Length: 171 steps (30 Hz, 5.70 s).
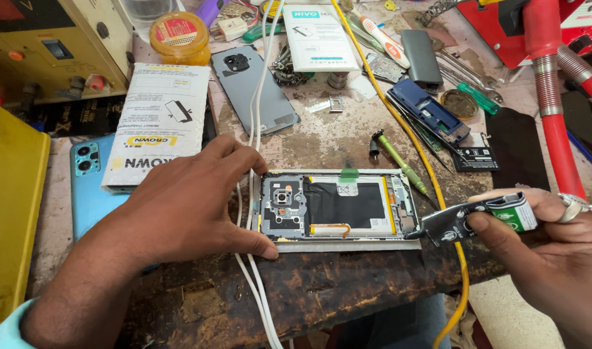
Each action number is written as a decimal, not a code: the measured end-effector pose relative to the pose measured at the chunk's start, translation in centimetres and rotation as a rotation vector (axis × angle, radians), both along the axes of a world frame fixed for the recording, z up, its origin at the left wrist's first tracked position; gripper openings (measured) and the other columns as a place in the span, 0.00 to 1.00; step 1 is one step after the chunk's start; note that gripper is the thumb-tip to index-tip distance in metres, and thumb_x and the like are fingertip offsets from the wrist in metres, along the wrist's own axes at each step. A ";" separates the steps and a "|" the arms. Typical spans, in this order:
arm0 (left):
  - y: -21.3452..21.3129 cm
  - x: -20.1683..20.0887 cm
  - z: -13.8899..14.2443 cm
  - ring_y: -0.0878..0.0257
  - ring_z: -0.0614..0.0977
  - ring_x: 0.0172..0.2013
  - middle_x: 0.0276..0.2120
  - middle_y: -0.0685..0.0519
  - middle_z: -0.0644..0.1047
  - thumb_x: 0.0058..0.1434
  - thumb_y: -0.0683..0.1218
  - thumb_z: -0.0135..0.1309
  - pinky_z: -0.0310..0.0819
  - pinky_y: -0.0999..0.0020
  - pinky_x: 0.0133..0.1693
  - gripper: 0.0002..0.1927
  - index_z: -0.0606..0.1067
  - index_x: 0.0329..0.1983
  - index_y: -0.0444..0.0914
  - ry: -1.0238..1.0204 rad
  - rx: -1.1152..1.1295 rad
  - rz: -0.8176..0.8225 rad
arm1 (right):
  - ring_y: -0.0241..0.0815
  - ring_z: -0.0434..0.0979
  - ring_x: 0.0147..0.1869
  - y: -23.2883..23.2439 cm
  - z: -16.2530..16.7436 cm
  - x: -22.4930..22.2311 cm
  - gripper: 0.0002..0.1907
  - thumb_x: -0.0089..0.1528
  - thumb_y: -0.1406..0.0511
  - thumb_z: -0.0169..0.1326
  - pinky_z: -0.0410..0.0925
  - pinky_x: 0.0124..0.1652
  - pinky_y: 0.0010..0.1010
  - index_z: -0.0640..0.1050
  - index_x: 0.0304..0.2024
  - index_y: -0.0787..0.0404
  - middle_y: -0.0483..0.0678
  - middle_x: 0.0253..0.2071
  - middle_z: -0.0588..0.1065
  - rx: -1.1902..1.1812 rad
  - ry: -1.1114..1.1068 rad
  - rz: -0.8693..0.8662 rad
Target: The person applies adhesive from a small bottle along the edge of a disassembled smartphone's back cover, then presses the cover onto the phone body and aligns it. They then hold the reassembled phone near a power supply unit and press its buttons, appearing to test it.
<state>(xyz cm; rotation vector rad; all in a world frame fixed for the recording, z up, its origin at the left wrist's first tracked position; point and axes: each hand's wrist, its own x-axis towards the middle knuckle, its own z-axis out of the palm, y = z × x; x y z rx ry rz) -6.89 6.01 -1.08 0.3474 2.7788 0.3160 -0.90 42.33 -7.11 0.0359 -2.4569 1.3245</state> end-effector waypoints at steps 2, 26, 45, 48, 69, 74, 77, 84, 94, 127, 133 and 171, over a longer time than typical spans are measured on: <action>-0.1 0.0 -0.3 0.58 0.78 0.53 0.56 0.58 0.69 0.33 0.74 0.72 0.72 0.54 0.53 0.56 0.66 0.66 0.56 -0.008 0.001 0.003 | 0.34 0.80 0.40 0.4 -0.3 0.1 0.09 0.61 0.77 0.58 0.76 0.42 0.25 0.80 0.45 0.72 0.53 0.36 0.81 -0.071 -0.018 0.021; -3.0 3.0 3.9 0.56 0.77 0.53 0.56 0.56 0.69 0.34 0.73 0.72 0.72 0.54 0.53 0.56 0.66 0.67 0.56 0.021 0.010 -0.033 | 0.33 0.80 0.41 -3.8 3.0 2.0 0.09 0.62 0.76 0.58 0.74 0.40 0.23 0.79 0.46 0.72 0.52 0.38 0.81 -0.111 0.005 0.144; -7.4 4.6 3.6 0.54 0.79 0.51 0.56 0.55 0.69 0.30 0.67 0.73 0.72 0.55 0.52 0.55 0.68 0.64 0.50 0.084 0.116 -0.104 | 0.27 0.74 0.34 -10.5 2.7 2.8 0.10 0.58 0.75 0.65 0.67 0.31 0.19 0.80 0.41 0.70 0.47 0.33 0.80 0.059 0.084 0.110; -7.5 4.1 2.7 0.54 0.78 0.52 0.56 0.55 0.69 0.30 0.67 0.74 0.72 0.55 0.53 0.55 0.68 0.64 0.50 0.082 0.104 -0.096 | 0.29 0.75 0.34 -11.3 2.5 2.3 0.10 0.58 0.75 0.65 0.67 0.32 0.19 0.80 0.41 0.71 0.48 0.33 0.79 0.098 0.104 0.095; -10.1 5.3 1.9 0.55 0.78 0.52 0.55 0.55 0.69 0.31 0.65 0.74 0.71 0.56 0.52 0.56 0.67 0.66 0.48 0.059 0.143 -0.099 | 0.25 0.74 0.31 -15.3 1.8 2.3 0.10 0.56 0.73 0.66 0.65 0.27 0.18 0.82 0.39 0.72 0.45 0.31 0.79 0.086 0.076 0.174; -11.6 5.7 1.2 0.53 0.77 0.52 0.56 0.55 0.69 0.32 0.64 0.74 0.71 0.55 0.52 0.54 0.67 0.63 0.47 0.063 0.158 -0.107 | 0.26 0.74 0.32 -17.7 1.7 2.6 0.10 0.56 0.73 0.66 0.65 0.29 0.18 0.82 0.39 0.72 0.45 0.32 0.80 0.151 0.131 0.214; -12.4 6.0 1.0 0.52 0.77 0.53 0.56 0.54 0.69 0.33 0.64 0.74 0.70 0.54 0.52 0.53 0.67 0.62 0.46 0.076 0.160 -0.115 | 0.26 0.74 0.32 -19.0 1.6 2.7 0.10 0.56 0.73 0.66 0.65 0.28 0.18 0.82 0.40 0.71 0.45 0.33 0.81 0.140 0.110 0.224; -13.1 6.1 1.0 0.51 0.76 0.53 0.55 0.54 0.69 0.33 0.63 0.75 0.70 0.54 0.52 0.51 0.68 0.61 0.46 0.084 0.163 -0.121 | 0.26 0.73 0.30 -20.6 1.5 2.8 0.11 0.55 0.72 0.66 0.63 0.25 0.19 0.82 0.40 0.71 0.45 0.32 0.80 0.136 0.060 0.222; -14.5 6.7 0.8 0.53 0.76 0.51 0.53 0.54 0.69 0.34 0.63 0.76 0.71 0.55 0.51 0.51 0.67 0.62 0.47 0.064 0.163 -0.111 | 0.25 0.73 0.31 -22.9 1.4 3.1 0.08 0.57 0.71 0.65 0.64 0.27 0.18 0.83 0.39 0.69 0.45 0.34 0.81 0.167 0.106 0.276; -19.2 8.3 -0.6 0.50 0.75 0.53 0.52 0.51 0.69 0.31 0.62 0.75 0.70 0.54 0.51 0.52 0.68 0.61 0.45 0.144 0.206 -0.183 | 0.23 0.74 0.29 -29.8 1.5 3.8 0.06 0.57 0.69 0.65 0.63 0.22 0.18 0.84 0.35 0.68 0.44 0.35 0.83 0.145 0.100 0.411; -19.6 8.3 -0.6 0.50 0.75 0.53 0.52 0.51 0.69 0.31 0.62 0.75 0.70 0.54 0.51 0.52 0.68 0.61 0.45 0.148 0.210 -0.186 | 0.25 0.74 0.26 -30.6 1.8 3.7 0.07 0.57 0.69 0.66 0.63 0.21 0.19 0.84 0.31 0.69 0.46 0.34 0.82 0.222 0.103 0.377; -20.9 8.8 1.2 0.48 0.76 0.53 0.53 0.49 0.70 0.31 0.62 0.75 0.71 0.53 0.51 0.52 0.68 0.60 0.43 0.154 0.225 -0.187 | 0.21 0.73 0.30 -32.9 3.8 2.1 0.10 0.59 0.68 0.64 0.66 0.25 0.16 0.83 0.43 0.67 0.42 0.31 0.82 0.015 0.021 0.367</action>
